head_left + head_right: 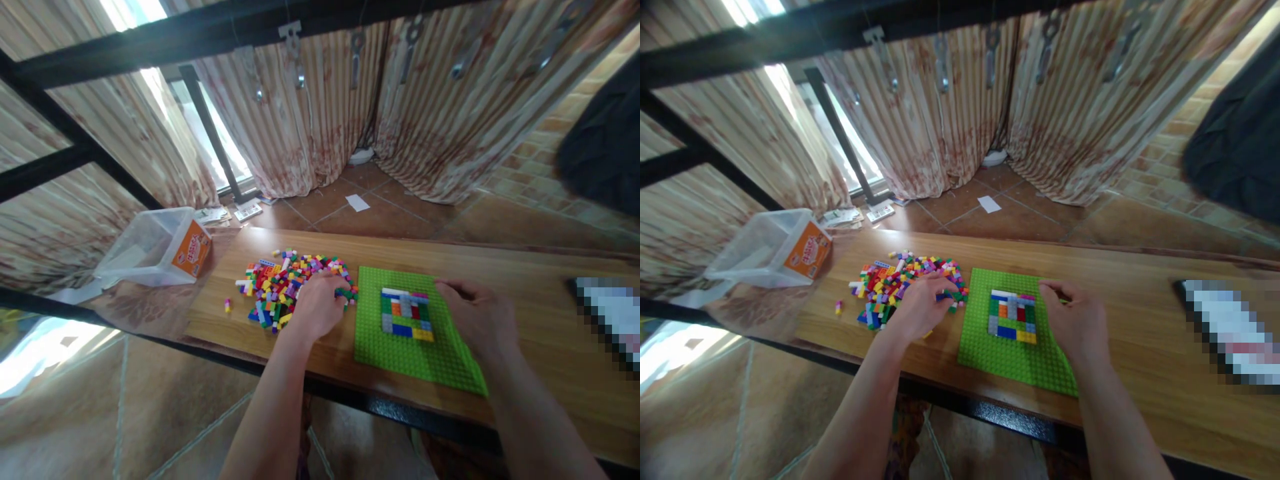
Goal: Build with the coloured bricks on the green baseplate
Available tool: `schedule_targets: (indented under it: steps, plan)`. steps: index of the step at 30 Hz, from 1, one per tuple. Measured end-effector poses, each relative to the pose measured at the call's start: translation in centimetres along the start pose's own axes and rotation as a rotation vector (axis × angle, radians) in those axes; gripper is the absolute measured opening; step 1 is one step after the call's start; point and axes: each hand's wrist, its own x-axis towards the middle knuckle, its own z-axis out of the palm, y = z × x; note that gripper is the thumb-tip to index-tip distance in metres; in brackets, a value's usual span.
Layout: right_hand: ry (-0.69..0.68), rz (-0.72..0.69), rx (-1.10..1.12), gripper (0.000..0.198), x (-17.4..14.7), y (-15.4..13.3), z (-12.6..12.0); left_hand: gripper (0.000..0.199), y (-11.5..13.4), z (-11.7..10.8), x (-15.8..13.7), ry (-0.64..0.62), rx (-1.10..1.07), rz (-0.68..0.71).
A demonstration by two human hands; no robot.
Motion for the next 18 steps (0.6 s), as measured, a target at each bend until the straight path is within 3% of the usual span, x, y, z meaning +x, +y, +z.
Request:
schedule_targets:
  steps: [5, 11, 18]
  plan:
    - [0.005, -0.03, 0.062, 0.029, -0.3, -0.4, 0.2, 0.013, 0.9, 1.4, 0.1, -0.036, 0.072, 0.096]
    - [0.007, -0.002, 0.106, 0.028, -0.2, -0.3, -0.1, 0.02, 1.2, 2.3, 0.3, -0.018, 0.144, 0.065]
    - [0.015, -0.017, 0.12, 0.027, -0.1, -0.1, -0.2, 0.016, 0.1, 1.1, 0.3, 0.005, 0.072, 0.017]
